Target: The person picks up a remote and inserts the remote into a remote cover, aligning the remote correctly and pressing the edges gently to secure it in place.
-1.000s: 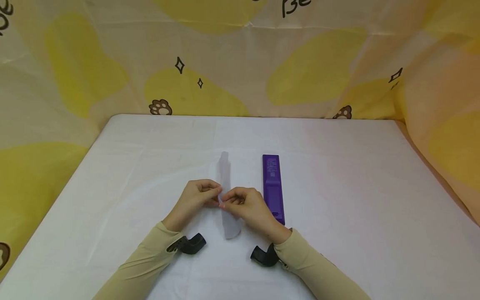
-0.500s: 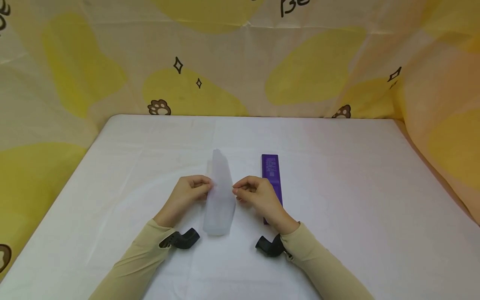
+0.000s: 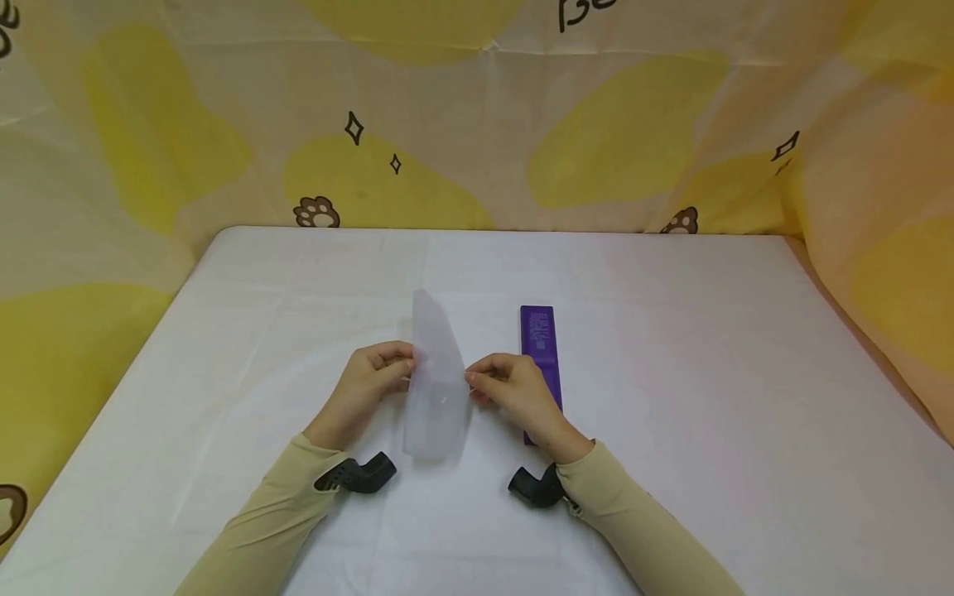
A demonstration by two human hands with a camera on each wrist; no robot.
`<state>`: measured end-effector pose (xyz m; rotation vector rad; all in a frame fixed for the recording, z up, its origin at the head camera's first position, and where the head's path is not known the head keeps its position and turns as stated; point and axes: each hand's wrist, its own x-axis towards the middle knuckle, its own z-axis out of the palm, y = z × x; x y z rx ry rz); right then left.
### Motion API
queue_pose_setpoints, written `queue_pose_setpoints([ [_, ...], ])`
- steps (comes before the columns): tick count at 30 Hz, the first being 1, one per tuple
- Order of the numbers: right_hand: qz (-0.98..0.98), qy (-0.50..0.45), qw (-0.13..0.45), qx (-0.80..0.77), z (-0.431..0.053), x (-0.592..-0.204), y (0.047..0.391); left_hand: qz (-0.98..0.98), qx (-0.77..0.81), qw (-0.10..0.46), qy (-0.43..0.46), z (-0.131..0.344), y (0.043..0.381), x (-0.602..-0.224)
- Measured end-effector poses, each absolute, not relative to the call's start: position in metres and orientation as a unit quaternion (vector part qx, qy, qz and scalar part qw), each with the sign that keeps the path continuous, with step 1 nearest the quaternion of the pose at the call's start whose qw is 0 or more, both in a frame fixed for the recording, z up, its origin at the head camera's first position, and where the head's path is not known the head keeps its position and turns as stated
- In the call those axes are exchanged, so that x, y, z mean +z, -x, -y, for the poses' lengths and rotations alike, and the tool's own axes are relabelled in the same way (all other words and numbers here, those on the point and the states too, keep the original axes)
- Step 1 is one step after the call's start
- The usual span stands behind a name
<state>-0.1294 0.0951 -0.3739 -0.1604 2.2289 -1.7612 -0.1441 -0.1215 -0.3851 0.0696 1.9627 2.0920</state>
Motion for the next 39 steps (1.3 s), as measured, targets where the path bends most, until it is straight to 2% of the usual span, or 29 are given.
queue_pose_setpoints([
  [10,-0.775,0.055,0.141,-0.613,-0.095,-0.376,0.129,-0.664,0.725,0.184,0.010,0.119,0.142,-0.387],
  [17,-0.787,0.062,0.131,-0.599,-0.094,-0.378,0.129,-0.672,0.700,0.242,-0.012,0.113,0.141,-0.394],
  [39,-0.786,0.064,0.120,-0.603,-0.092,-0.380,0.128,-0.642,0.730,0.231,-0.034,0.109,0.139,-0.399],
])
